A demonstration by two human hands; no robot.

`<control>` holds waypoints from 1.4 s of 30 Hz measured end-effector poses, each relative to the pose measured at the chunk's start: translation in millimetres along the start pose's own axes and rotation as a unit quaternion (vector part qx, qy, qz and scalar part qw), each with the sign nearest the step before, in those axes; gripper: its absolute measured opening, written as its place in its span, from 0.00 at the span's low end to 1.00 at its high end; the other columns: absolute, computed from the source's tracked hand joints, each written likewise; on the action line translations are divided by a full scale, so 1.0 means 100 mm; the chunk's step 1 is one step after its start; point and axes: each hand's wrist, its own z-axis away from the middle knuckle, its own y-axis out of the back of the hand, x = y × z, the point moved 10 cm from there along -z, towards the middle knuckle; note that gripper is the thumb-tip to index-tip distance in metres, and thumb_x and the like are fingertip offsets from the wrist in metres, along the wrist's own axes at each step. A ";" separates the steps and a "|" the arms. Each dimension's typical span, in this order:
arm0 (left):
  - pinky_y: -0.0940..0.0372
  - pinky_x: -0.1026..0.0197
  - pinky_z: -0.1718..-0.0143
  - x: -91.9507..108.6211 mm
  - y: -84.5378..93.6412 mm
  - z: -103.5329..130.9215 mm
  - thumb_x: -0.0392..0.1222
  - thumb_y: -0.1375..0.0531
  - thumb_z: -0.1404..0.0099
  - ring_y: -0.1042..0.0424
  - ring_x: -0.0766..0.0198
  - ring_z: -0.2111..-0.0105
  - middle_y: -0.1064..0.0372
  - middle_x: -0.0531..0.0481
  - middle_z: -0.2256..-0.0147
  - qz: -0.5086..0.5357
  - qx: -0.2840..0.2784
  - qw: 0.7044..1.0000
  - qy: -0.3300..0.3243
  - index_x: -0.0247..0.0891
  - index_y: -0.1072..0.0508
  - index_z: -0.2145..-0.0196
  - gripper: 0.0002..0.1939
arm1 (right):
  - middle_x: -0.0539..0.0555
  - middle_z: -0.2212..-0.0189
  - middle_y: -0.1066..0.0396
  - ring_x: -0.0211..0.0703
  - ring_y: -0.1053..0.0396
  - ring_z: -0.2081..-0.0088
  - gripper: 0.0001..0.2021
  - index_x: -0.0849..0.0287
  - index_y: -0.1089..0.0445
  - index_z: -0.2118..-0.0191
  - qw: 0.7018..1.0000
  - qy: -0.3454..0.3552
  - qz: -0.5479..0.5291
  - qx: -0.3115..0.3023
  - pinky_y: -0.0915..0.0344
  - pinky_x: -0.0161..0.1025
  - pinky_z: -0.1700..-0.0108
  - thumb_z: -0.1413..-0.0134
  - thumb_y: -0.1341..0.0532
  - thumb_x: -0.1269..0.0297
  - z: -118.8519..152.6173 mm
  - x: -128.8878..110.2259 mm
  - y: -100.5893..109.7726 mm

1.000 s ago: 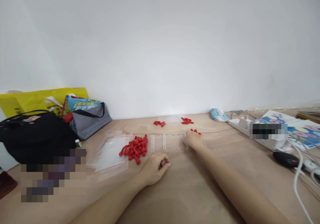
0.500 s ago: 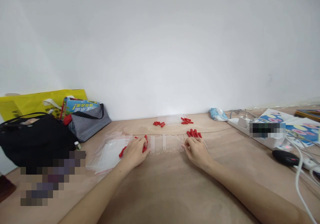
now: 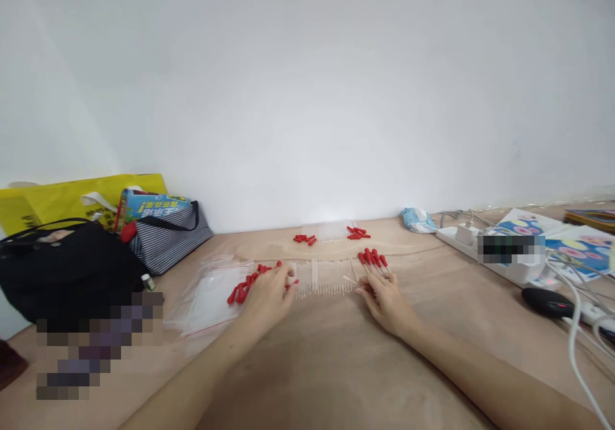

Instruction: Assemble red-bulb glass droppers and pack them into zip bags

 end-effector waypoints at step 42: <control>0.39 0.63 0.64 0.47 -0.41 0.16 0.37 0.49 0.39 0.32 0.63 0.66 0.30 0.49 0.66 0.306 -0.008 0.944 -0.121 0.37 0.31 0.65 0.08 | 0.50 0.74 0.30 0.36 0.35 0.72 0.09 0.58 0.34 0.65 0.989 0.116 -0.064 -0.068 0.53 0.40 0.58 0.45 0.51 0.69 0.06 -0.46 -0.04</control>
